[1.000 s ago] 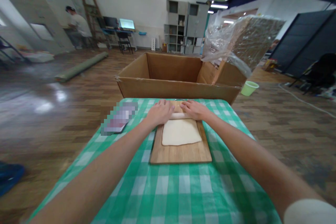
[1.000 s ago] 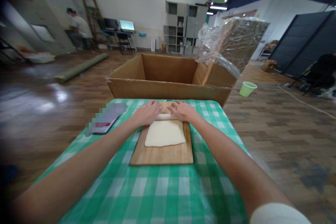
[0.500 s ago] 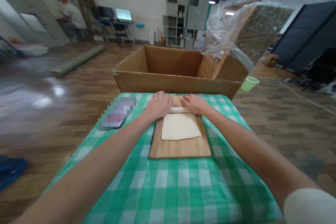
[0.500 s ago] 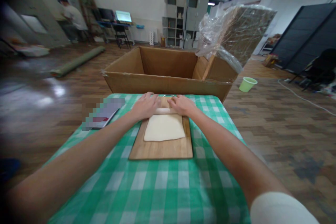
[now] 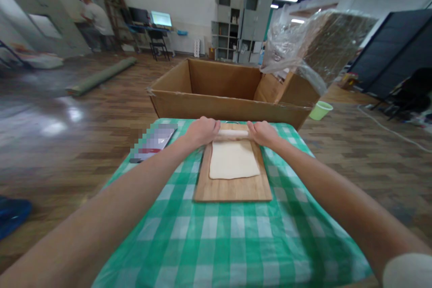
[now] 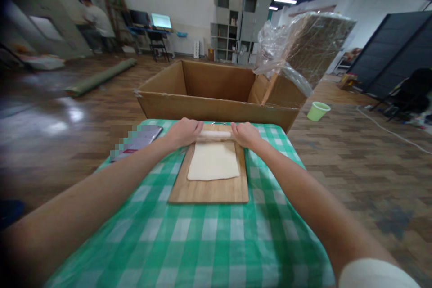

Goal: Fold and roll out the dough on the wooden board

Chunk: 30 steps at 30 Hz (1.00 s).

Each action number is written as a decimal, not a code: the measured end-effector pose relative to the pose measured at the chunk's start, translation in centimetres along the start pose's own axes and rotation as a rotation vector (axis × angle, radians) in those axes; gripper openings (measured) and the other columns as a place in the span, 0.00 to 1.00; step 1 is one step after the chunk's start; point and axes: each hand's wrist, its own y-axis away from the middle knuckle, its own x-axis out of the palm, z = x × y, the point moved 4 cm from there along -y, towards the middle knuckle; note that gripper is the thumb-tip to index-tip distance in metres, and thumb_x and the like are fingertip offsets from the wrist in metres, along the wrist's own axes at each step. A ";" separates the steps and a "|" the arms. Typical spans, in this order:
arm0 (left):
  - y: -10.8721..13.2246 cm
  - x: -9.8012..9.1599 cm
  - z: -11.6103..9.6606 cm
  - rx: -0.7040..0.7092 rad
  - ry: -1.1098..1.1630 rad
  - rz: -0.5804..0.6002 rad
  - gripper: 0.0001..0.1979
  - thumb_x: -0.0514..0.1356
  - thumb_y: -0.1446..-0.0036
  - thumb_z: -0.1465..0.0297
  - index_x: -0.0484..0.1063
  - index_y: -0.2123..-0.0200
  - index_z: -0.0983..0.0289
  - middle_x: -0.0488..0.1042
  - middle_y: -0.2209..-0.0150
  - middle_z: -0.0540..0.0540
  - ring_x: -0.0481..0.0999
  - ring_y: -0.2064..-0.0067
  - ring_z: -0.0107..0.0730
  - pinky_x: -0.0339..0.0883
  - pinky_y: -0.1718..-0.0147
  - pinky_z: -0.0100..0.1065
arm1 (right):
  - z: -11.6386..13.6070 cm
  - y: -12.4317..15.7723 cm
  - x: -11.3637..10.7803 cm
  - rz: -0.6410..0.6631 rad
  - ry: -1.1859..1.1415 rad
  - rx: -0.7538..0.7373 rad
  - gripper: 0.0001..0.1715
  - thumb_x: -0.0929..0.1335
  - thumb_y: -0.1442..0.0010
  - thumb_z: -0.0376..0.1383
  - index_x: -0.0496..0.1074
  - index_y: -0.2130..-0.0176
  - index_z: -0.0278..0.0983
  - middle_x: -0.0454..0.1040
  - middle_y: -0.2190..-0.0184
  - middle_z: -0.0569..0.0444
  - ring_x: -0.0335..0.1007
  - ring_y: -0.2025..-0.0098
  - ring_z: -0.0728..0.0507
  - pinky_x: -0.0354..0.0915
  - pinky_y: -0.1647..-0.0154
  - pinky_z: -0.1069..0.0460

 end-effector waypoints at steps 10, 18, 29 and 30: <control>2.5 2.2 -0.1 0.022 -0.031 0.014 0.24 0.44 0.28 0.64 0.78 0.55 0.69 0.81 0.54 0.68 0.81 0.52 0.51 0.71 0.54 0.44 | 0.8 1.5 1.3 0.067 0.071 -0.134 0.29 0.53 0.24 0.36 0.79 0.53 0.30 0.80 0.51 0.35 0.78 0.49 0.33 0.67 0.49 0.45; 2.3 2.8 -0.1 0.119 -0.082 -0.082 0.20 0.44 0.28 0.68 0.76 0.57 0.67 0.76 0.54 0.66 0.74 0.46 0.52 0.66 0.45 0.48 | 1.0 1.5 1.4 0.058 0.046 -0.153 0.28 0.53 0.25 0.35 0.79 0.53 0.31 0.80 0.52 0.36 0.76 0.47 0.33 0.64 0.48 0.44; 1.9 1.8 0.0 0.056 0.070 -0.124 0.14 0.47 0.30 0.69 0.73 0.56 0.64 0.76 0.54 0.62 0.73 0.48 0.46 0.65 0.43 0.46 | 0.9 1.4 1.3 0.048 -0.056 -0.037 0.36 0.48 0.23 0.42 0.79 0.51 0.32 0.80 0.50 0.35 0.77 0.48 0.33 0.66 0.48 0.44; 1.9 1.1 0.3 0.022 0.127 -0.168 0.14 0.47 0.30 0.69 0.72 0.56 0.63 0.75 0.54 0.61 0.73 0.48 0.44 0.66 0.44 0.44 | 0.5 1.2 1.3 0.054 -0.070 -0.024 0.39 0.47 0.23 0.43 0.79 0.50 0.31 0.80 0.50 0.34 0.77 0.48 0.33 0.66 0.48 0.44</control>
